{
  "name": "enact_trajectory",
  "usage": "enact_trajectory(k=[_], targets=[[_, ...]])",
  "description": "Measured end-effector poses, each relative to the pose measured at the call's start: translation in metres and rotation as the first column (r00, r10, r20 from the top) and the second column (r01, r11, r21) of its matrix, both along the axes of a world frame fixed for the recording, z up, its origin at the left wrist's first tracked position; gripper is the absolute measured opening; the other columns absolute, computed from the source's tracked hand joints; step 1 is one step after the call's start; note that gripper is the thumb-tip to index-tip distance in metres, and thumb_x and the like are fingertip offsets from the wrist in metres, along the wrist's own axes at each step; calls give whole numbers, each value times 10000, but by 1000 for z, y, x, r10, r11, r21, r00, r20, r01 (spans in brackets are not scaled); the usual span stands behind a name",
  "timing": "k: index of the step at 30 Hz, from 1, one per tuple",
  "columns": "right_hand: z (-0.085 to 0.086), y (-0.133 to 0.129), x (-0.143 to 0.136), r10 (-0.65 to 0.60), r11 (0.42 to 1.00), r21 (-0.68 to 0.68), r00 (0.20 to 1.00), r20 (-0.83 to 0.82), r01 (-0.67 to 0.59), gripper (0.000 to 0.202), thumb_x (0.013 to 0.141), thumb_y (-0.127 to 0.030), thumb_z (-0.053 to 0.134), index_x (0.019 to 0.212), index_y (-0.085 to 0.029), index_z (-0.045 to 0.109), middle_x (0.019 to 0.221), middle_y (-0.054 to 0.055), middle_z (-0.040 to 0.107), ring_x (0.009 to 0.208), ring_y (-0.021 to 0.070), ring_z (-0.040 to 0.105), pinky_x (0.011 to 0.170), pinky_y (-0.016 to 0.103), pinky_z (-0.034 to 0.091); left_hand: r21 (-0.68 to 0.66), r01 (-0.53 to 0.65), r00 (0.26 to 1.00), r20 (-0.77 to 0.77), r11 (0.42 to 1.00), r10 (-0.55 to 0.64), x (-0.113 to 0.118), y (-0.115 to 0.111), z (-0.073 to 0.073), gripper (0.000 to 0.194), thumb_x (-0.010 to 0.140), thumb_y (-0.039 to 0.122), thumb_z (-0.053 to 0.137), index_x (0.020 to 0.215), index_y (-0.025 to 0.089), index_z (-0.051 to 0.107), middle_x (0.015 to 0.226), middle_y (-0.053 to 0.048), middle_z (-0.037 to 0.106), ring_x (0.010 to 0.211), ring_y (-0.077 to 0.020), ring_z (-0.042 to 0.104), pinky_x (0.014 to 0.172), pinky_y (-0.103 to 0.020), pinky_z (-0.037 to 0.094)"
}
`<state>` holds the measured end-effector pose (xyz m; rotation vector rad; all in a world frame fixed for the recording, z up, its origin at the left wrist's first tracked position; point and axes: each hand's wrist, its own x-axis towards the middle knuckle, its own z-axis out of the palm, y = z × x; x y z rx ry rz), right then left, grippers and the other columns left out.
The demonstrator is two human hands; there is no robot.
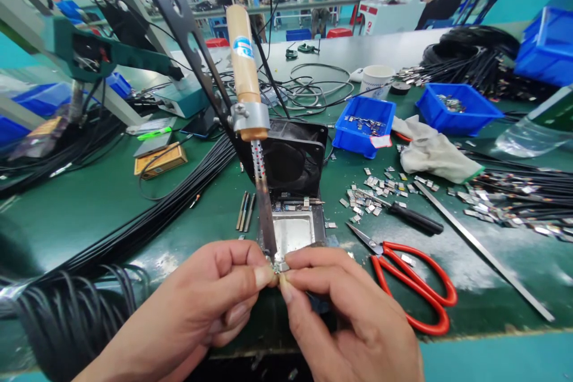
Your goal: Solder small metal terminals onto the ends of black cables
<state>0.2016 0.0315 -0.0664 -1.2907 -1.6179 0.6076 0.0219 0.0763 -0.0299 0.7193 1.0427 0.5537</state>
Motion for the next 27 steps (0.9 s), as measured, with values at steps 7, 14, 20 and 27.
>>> enact_trajectory(k=[7, 14, 20, 27], targets=[[3, 2, -6, -36, 989, -147, 983, -182, 9, 77, 941, -206, 672, 915, -274, 695, 896, -25, 775, 704, 108, 779, 643, 115, 629, -33, 4, 1000, 8, 999, -4, 0, 1, 1, 260, 870, 298, 707, 697, 190, 547, 482, 117, 370, 416, -39, 168, 377, -165, 134], [2, 3, -16, -74, 942, -333, 936, -344, -48, 124, 956, -327, 680, 875, -238, 651, 634, -32, 722, 523, 108, 702, 501, 144, 584, -43, 11, 1000, 28, 999, -10, -1, -1, 1, 270, 862, 300, 707, 675, 185, 549, 488, 105, 386, 415, -36, 171, 379, -178, 121], [1, 4, -23, -76, 946, -315, 900, -429, -71, 120, 935, -305, 704, 845, -236, 665, 620, -23, 728, 487, 130, 700, 470, 190, 601, -66, 26, 999, 40, 997, -23, 0, 2, 3, 283, 866, 300, 689, 658, 183, 536, 496, 93, 411, 407, -29, 164, 376, -183, 106], [1, 4, -29, -156, 944, -329, 864, -479, -13, 119, 926, -323, 715, 842, -246, 680, 617, -32, 730, 463, 121, 683, 447, 176, 588, -74, 15, 998, 55, 997, -11, -3, 1, 1, 247, 859, 279, 680, 671, 187, 548, 501, 91, 415, 403, -29, 161, 372, -183, 98]])
